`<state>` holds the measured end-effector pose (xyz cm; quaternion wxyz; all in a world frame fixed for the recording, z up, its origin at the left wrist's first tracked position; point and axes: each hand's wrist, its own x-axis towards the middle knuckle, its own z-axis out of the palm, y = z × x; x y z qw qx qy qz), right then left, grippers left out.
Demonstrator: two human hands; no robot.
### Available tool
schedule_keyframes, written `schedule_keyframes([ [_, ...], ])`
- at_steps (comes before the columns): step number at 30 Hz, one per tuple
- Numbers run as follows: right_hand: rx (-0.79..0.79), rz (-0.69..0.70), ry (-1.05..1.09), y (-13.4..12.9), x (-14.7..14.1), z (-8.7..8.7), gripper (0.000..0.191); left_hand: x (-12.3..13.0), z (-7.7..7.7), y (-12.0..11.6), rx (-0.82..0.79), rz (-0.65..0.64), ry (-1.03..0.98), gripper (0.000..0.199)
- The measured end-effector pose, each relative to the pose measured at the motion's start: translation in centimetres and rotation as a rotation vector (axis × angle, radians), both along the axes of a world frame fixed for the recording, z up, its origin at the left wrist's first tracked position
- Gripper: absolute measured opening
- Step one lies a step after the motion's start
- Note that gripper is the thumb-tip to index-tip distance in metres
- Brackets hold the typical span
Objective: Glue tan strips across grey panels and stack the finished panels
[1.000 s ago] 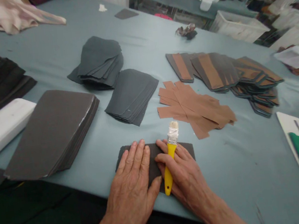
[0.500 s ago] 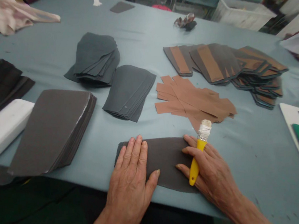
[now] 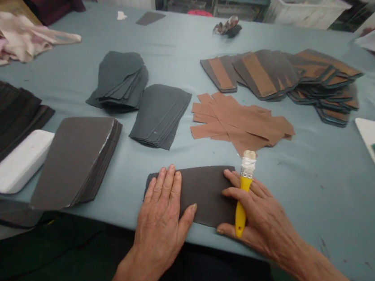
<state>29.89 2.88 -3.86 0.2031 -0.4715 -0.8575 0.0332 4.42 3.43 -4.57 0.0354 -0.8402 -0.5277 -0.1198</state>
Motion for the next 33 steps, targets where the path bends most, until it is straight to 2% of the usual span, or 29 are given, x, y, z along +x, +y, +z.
schedule_keyframes([
  [8, 0.016, 0.025, 0.013, 1.3, 1.1, 0.5, 0.055, -0.2, -0.1, -0.1, -0.039, 0.012, -0.001, 0.065],
  [21, -0.023, -0.056, 0.022, 1.3, 0.7, 0.3, 0.067, -0.7, 0.8, 0.0, -0.097, -0.036, 0.027, 0.067],
  [24, -0.016, -0.055, 0.022, 1.2, 0.9, -0.1, 0.066, 0.5, 1.1, -0.1, -0.097, -0.026, 0.028, 0.066],
  [27, 0.006, -0.035, 0.019, 1.2, 1.0, -0.4, 0.064, 2.7, 1.6, -0.1, -0.104, -0.059, 0.007, 0.065],
  [30, 0.053, -0.01, 0.017, 1.2, 1.2, -0.7, 0.058, 5.0, 1.9, 0.1, -0.176, -0.131, -0.011, 0.064],
  [33, 0.086, 0.008, -0.001, 1.3, 1.4, -0.9, 0.056, 6.0, 1.7, 0.3, -0.237, -0.147, -0.018, 0.066],
])
